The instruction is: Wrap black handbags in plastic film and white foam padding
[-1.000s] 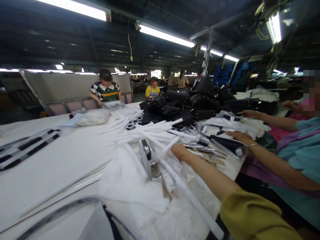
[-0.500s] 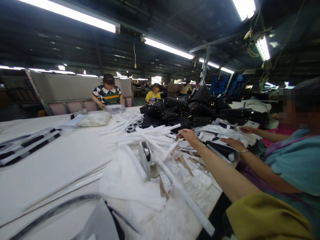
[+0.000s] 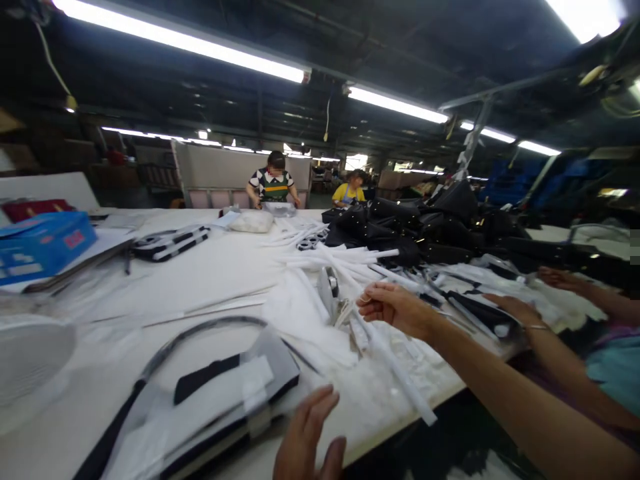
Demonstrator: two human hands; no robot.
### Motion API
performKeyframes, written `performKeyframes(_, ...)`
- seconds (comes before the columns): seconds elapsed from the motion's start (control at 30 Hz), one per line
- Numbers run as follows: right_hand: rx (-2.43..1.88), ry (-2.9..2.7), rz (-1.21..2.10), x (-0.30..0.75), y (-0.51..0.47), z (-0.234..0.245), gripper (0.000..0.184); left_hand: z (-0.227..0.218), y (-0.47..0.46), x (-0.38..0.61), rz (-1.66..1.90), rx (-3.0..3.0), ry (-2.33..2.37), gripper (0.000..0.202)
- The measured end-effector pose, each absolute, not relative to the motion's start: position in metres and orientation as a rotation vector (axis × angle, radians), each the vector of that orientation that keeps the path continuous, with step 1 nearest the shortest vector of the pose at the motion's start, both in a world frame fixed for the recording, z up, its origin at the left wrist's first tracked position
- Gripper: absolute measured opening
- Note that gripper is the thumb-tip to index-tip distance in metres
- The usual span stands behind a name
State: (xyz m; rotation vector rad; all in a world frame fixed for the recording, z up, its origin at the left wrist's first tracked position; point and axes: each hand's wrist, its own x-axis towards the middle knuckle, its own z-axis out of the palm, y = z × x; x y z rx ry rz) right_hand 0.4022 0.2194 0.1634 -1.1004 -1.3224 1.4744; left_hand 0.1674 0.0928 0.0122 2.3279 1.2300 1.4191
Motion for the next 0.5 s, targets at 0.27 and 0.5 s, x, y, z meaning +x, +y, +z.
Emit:
performKeyframes(0.27, -0.670, -1.145, 2.106, 0.329, 0.120, 0.130, 0.019, 0.085, 0.071, 0.150, 1.178, 1.400, 0.850, 0.046)
performKeyframes(0.5, -0.638, -1.219, 1.998, 0.316, 0.102, 0.131, 0.020, 0.073, 0.047, 0.141, 1.216, 0.990, 0.747, 0.050)
